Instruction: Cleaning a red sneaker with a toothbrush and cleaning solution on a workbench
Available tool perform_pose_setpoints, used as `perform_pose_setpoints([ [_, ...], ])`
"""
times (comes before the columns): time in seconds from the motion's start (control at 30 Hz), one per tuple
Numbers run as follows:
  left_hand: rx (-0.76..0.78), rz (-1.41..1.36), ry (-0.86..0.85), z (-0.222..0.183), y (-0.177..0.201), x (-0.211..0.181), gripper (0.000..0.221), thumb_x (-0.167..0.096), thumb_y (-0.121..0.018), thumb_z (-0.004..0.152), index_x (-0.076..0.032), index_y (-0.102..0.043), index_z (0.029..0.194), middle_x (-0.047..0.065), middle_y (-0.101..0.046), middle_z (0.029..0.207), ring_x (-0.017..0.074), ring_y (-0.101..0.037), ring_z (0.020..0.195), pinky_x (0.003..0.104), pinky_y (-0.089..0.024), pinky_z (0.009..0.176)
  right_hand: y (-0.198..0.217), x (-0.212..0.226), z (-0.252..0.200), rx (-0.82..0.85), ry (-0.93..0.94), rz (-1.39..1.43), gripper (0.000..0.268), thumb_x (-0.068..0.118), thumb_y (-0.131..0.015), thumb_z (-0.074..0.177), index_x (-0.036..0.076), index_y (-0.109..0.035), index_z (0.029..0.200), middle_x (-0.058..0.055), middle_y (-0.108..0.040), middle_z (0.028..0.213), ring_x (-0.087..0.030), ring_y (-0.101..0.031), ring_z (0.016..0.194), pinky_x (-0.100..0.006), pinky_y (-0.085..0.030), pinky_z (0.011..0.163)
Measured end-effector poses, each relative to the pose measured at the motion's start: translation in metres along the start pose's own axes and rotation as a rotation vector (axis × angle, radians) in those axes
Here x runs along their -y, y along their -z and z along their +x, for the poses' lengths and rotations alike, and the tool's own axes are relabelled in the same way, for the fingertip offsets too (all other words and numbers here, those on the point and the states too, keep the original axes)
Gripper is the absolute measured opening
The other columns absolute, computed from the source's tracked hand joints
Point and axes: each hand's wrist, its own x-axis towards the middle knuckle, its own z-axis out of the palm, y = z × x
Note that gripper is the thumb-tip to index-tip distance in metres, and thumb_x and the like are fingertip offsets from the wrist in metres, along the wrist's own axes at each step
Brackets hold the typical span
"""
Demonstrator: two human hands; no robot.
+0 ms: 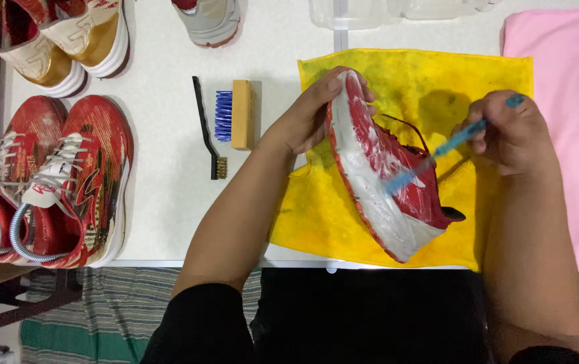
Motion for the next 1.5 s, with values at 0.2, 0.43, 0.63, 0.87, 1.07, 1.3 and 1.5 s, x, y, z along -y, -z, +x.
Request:
perform_pose_setpoints([
  [0.2,0.027,-0.034,-0.018,0.002,0.008,0.007,0.051,-0.047,-0.079,0.093,-0.006,-0.060,0.116,0.015,-0.069,0.115,0.0280,-0.072,0.107,0.042,-0.061,0.093,-0.012,0.016,-0.007,0.230,0.083,0.088,0.023,0.035,-0.074,0.093,0.019,-0.064,0.079,-0.001,-0.043,0.058,-0.009,-0.035,0.043,-0.033,-0.038,0.064],
  [0.43,0.014,-0.005,-0.015,0.001,0.000,-0.001,0.053,-0.049,-0.081,0.091,-0.006,-0.060,0.112,0.014,-0.070,0.113,0.0250,-0.073,0.104,0.040,-0.061,0.094,0.004,0.011,-0.008,0.216,0.091,0.002,0.035,0.043,-0.075,0.095,0.015,-0.062,0.080,0.000,-0.045,0.056,-0.010,-0.038,0.046,-0.031,-0.045,0.071],
  [0.63,0.012,-0.023,-0.009,0.001,0.001,0.000,0.052,-0.048,-0.081,0.091,-0.007,-0.058,0.114,0.015,-0.071,0.115,0.0247,-0.073,0.105,0.040,-0.062,0.094,0.022,0.003,-0.006,0.105,0.042,-0.065,0.050,0.066,-0.078,0.092,0.018,-0.066,0.096,0.005,-0.046,0.058,0.000,-0.040,0.047,-0.013,-0.044,0.054],
  [0.87,-0.006,0.000,-0.012,0.000,-0.002,-0.001,0.052,-0.049,-0.081,0.090,-0.007,-0.059,0.112,0.014,-0.071,0.112,0.0238,-0.073,0.102,0.040,-0.063,0.091,0.033,-0.006,-0.003,0.105,0.038,0.001,0.033,0.044,-0.076,0.096,0.014,-0.065,0.091,0.000,-0.058,0.070,-0.004,-0.047,0.045,-0.016,-0.036,0.045],
  [1.07,0.001,-0.009,-0.012,0.000,0.000,-0.001,0.053,-0.049,-0.081,0.090,-0.006,-0.060,0.115,0.014,-0.071,0.113,0.0251,-0.073,0.103,0.041,-0.062,0.092,0.027,-0.005,-0.004,0.114,0.073,-0.054,0.038,0.048,-0.075,0.100,0.013,-0.065,0.087,0.001,-0.050,0.056,-0.007,-0.047,0.044,-0.032,-0.058,0.095],
  [1.3,0.034,-0.050,0.000,0.000,0.004,0.000,0.052,-0.046,-0.082,0.092,-0.007,-0.059,0.118,0.016,-0.069,0.117,0.0274,-0.073,0.109,0.041,-0.060,0.100,0.036,-0.017,0.000,0.033,0.058,0.014,0.035,0.045,-0.076,0.100,0.012,-0.066,0.098,0.001,-0.055,0.061,-0.006,-0.053,0.047,-0.024,-0.061,0.074],
  [1.5,0.011,-0.026,-0.001,0.000,0.002,0.000,0.054,-0.049,-0.082,0.089,-0.007,-0.061,0.114,0.014,-0.069,0.114,0.0272,-0.072,0.108,0.040,-0.060,0.098,0.010,0.001,-0.011,0.147,0.014,0.002,0.034,0.040,-0.079,0.094,0.013,-0.064,0.080,-0.004,-0.055,0.066,-0.008,-0.046,0.041,-0.036,-0.054,0.078],
])
